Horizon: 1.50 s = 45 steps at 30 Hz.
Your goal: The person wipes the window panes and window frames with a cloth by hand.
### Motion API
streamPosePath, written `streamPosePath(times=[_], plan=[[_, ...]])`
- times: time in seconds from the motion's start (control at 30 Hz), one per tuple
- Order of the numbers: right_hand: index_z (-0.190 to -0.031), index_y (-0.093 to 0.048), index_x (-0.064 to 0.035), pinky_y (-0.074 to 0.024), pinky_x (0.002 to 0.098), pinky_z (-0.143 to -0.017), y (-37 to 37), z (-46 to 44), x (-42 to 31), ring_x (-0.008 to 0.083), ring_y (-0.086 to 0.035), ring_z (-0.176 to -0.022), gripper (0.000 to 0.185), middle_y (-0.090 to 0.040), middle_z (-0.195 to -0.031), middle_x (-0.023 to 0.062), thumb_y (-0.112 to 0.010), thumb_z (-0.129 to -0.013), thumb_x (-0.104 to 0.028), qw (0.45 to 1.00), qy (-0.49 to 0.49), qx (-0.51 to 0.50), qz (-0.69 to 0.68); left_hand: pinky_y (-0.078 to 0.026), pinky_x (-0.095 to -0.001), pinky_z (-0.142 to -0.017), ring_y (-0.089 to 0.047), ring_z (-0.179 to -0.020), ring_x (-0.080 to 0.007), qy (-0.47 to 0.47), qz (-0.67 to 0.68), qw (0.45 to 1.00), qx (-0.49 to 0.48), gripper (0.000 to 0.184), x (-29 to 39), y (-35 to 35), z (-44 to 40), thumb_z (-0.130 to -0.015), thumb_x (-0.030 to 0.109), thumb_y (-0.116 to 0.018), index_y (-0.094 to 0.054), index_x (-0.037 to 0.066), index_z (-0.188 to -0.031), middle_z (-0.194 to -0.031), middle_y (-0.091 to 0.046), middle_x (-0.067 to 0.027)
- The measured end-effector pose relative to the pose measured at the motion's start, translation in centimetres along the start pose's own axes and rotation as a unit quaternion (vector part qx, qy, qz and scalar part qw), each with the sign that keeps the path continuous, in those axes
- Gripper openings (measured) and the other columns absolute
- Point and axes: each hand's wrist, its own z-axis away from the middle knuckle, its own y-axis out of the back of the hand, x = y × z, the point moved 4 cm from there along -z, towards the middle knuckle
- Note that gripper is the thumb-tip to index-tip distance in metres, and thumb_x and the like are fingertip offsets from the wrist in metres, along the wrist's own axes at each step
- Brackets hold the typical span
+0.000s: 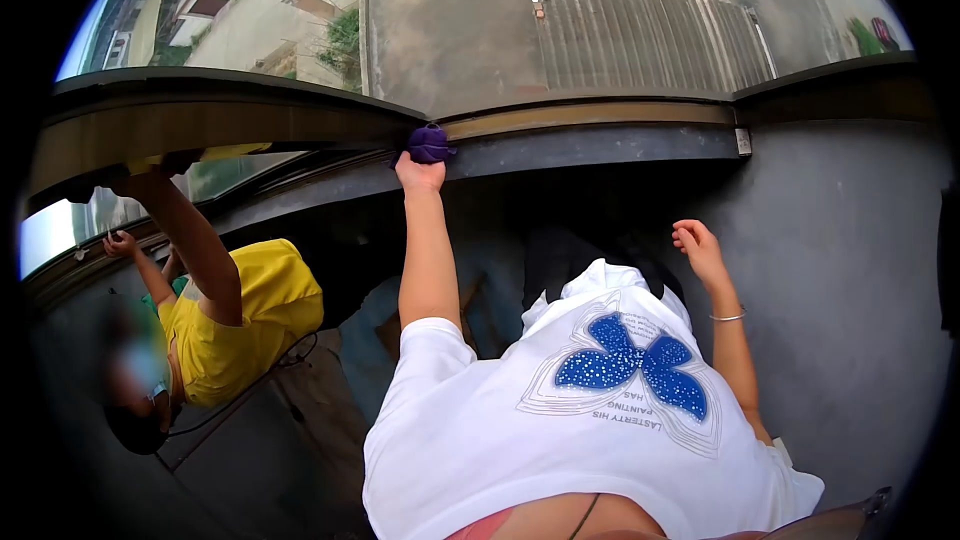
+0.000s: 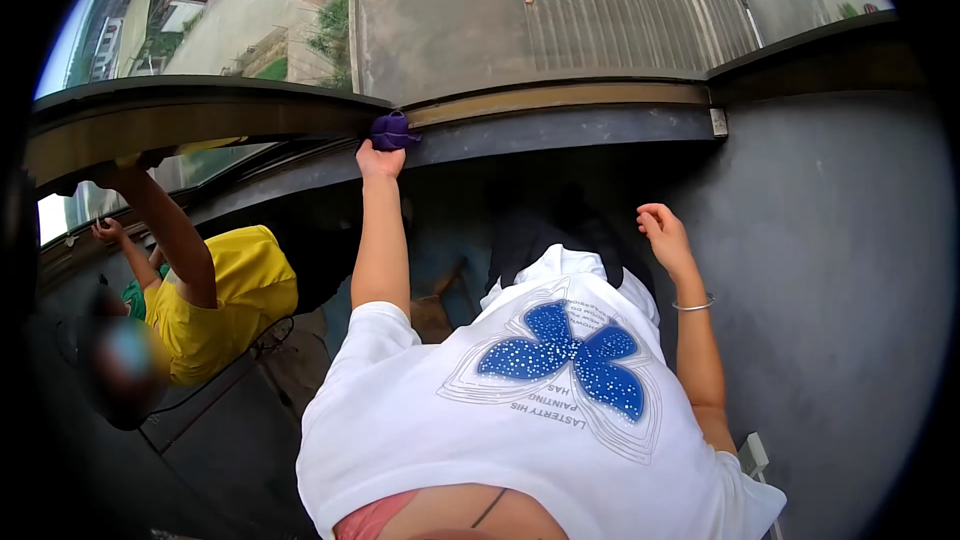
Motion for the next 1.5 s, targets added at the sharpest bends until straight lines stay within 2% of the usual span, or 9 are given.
streamPosePath(times=[0.37,0.47,0.6,0.77,0.97,1.07,1.2,1.47,1.5], plan=[[-0.108,-0.06,-0.0007,-0.0489,0.0256,-0.08,-2.1,-0.2,-2.4,0.0125,-0.06,-0.084,0.021,-0.064,-0.094,0.0057,-0.053,-0.096,-0.016,1.0,0.011,-0.024,-0.003,-0.049,-0.0488,-0.095,-0.06,-0.11,-0.0345,0.019,-0.023,0.999,0.042,0.046,0.6,1.6,-1.1,-0.098,0.029,-0.027,-0.057,0.001,-0.118,-0.12,-0.062,-0.0161],[-0.108,-0.06,-0.0009,-0.0487,0.0255,-0.08,-3.5,-1.5,-3.7,0.0124,-0.06,-0.085,0.021,-0.064,-0.093,0.0056,-0.053,-0.096,-0.016,0.999,0.04,-0.032,0.019,-0.048,-0.0387,-0.098,-0.059,-0.112,-0.0255,0.204,-0.196,0.955,-0.086,0.037,-1.5,-0.1,4.4,-0.1,0.026,-0.039,-0.052,0.003,-0.126,-0.124,-0.06,-0.0117],[-0.109,-0.06,-0.0007,-0.0485,0.0256,-0.08,-5.4,-2.7,-5.5,0.0126,-0.06,-0.085,0.021,-0.064,-0.094,0.0058,-0.053,-0.096,-0.016,0.994,0.061,-0.064,0.065,-0.048,-0.0324,-0.092,-0.059,-0.107,-0.0189,0.121,-0.519,0.839,-0.108,0.041,-3.5,1.6,7.0,-0.095,0.025,-0.056,-0.048,0.003,-0.129,-0.117,-0.06,-0.0072],[-0.11,-0.06,-0.0014,-0.0484,0.0262,-0.08,-6.6,-2.1,-6.1,0.0138,-0.06,-0.087,0.021,-0.064,-0.094,0.0064,-0.053,-0.095,-0.015,0.992,0.081,-0.075,0.059,-0.049,-0.0432,-0.09,-0.058,-0.11,-0.0251,0.037,-0.307,0.95,0.041,0.046,0.6,4.7,6.8,-0.099,0.029,-0.047,-0.036,0.011,-0.139,-0.128,-0.053,-0.0093],[-0.11,-0.06,-0.0019,-0.0484,0.027,-0.08,-6.8,-0.3,-4.4,0.0138,-0.06,-0.087,0.022,-0.064,-0.094,0.0061,-0.055,-0.094,-0.017,0.994,0.029,-0.046,0.091,-0.047,-0.0491,-0.096,-0.057,-0.114,-0.0291,-0.027,-0.101,0.99,-0.099,0.035,6.2,2.4,4.0,-0.101,0.021,-0.036,-0.042,0.014,-0.135,-0.127,-0.055,-0.0088],[-0.109,-0.061,-0.0023,-0.0484,0.027,-0.079,-6.6,0.5,-3.4,0.0138,-0.06,-0.086,0.022,-0.064,-0.093,0.006,-0.055,-0.094,-0.018,0.996,0.01,-0.025,0.083,-0.052,-0.0464,-0.09,-0.061,-0.106,-0.0283,-0.101,-0.196,0.975,-0.027,0.034,4.5,1.0,2.2,-0.101,0.017,-0.038,-0.044,0.015,-0.134,-0.124,-0.057,-0.0089],[-0.109,-0.061,-0.0026,-0.0483,0.0268,-0.079,-6.5,1.4,-2.9,0.0135,-0.061,-0.086,0.022,-0.065,-0.093,0.0063,-0.055,-0.094,-0.018,0.996,-0.002,0.004,0.093,-0.056,-0.0451,-0.085,-0.064,-0.097,-0.027,0.005,-0.097,0.995,0.015,0.027,3.0,5.9,-4.9,-0.101,0.013,-0.038,-0.051,0.015,-0.124,-0.116,-0.061,-0.0081],[-0.109,-0.061,-0.0026,-0.0485,0.0267,-0.078,-8.3,3.0,-3.7,0.013,-0.061,-0.084,0.022,-0.066,-0.091,0.0058,-0.055,-0.094,-0.018,0.995,-0.024,0.036,0.094,-0.057,-0.0393,-0.065,-0.065,-0.079,-0.0231,-0.074,-0.258,0.963,0.035,0.024,1.5,6.6,-6.5,-0.094,0.002,-0.037,-0.052,0.01,-0.111,-0.101,-0.062,-0.0063],[-0.109,-0.061,-0.0025,-0.0485,0.0267,-0.078,-9.0,3.0,-3.8,0.0131,-0.061,-0.083,0.022,-0.066,-0.092,0.0059,-0.055,-0.094,-0.018,0.994,-0.022,0.019,0.103,-0.056,-0.0386,-0.067,-0.065,-0.079,-0.0222,-0.025,-0.28,0.952,0.124,0.02,1.7,4.5,-2.9,-0.093,0.003,-0.039,-0.051,0.009,-0.108,-0.099,-0.062,-0.0053]])
